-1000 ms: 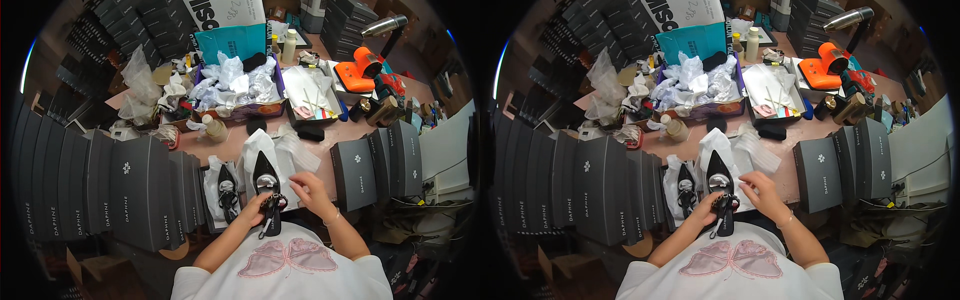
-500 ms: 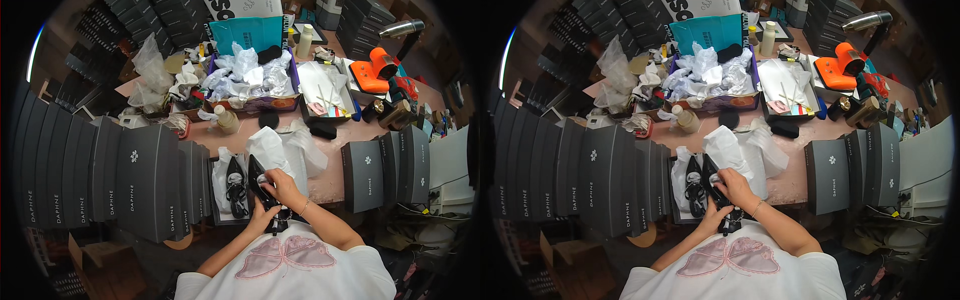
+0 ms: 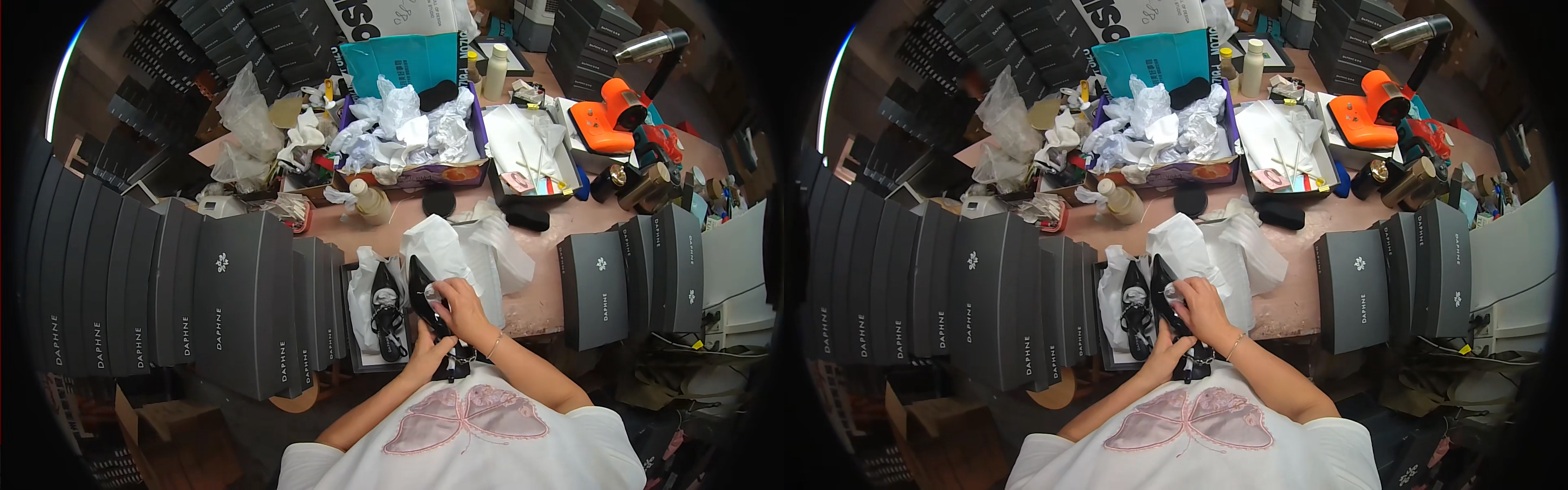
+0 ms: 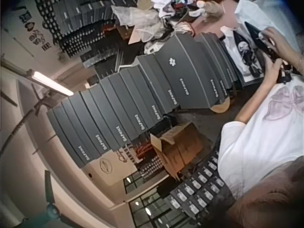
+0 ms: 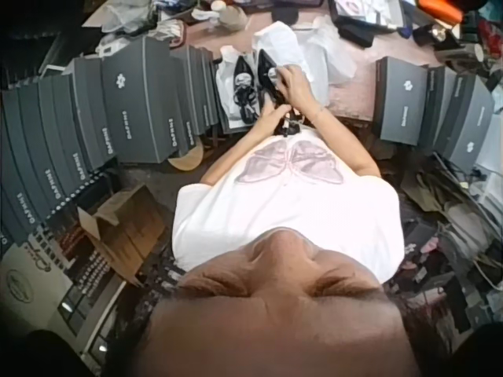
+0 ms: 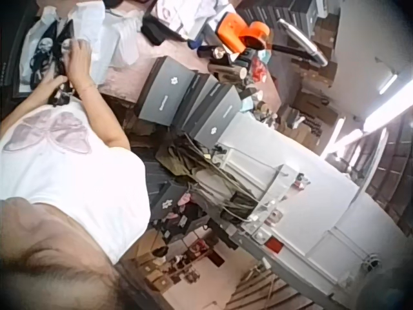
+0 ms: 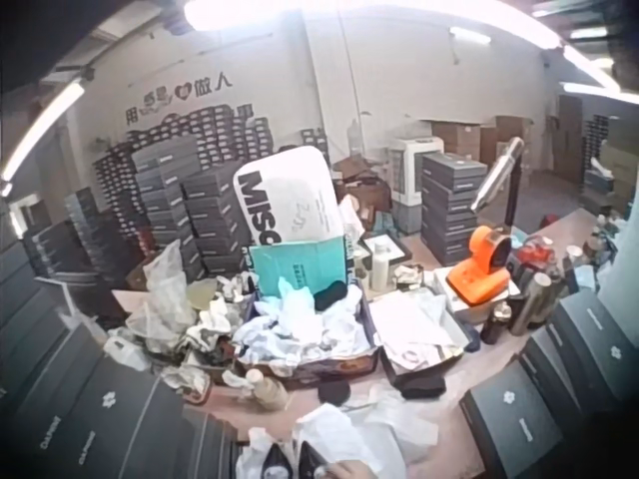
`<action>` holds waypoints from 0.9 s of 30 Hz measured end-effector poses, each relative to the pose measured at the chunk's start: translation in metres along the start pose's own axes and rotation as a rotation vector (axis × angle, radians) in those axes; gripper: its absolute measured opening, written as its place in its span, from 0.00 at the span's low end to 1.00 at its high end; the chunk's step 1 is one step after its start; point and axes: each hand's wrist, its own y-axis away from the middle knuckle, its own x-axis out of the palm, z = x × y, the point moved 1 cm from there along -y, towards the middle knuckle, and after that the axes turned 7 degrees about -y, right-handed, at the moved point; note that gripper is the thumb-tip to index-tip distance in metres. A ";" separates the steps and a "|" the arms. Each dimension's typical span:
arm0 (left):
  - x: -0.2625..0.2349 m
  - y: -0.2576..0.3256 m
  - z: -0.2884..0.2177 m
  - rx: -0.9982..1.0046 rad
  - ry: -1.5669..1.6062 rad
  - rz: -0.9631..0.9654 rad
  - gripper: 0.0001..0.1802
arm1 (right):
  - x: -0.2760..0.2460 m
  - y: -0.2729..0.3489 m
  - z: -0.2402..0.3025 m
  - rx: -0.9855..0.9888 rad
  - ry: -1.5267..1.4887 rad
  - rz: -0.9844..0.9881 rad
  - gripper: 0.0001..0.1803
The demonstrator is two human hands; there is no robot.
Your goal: Inspecting, wrapping with tissue paper, and placing pairs of shoes into branded boxes.
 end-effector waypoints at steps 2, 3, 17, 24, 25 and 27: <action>0.002 0.001 -0.001 -0.001 -0.039 -0.005 0.38 | 0.002 -0.014 -0.006 0.110 -0.047 0.068 0.13; 0.003 0.002 -0.003 -0.015 -0.043 -0.013 0.39 | 0.002 -0.019 -0.008 0.165 -0.071 0.099 0.12; -0.008 0.009 0.018 0.014 0.024 -0.062 0.38 | -0.005 -0.009 0.008 0.003 -0.013 0.171 0.15; -0.015 0.014 0.007 -0.108 0.243 -0.117 0.31 | -0.030 -0.013 -0.022 0.402 -0.343 0.138 0.11; -0.017 0.018 0.005 -0.143 0.301 -0.136 0.28 | -0.036 -0.021 -0.034 0.354 -0.215 0.099 0.11; -0.018 0.022 0.003 -0.182 0.337 -0.148 0.27 | -0.028 -0.029 -0.086 0.202 0.136 0.093 0.11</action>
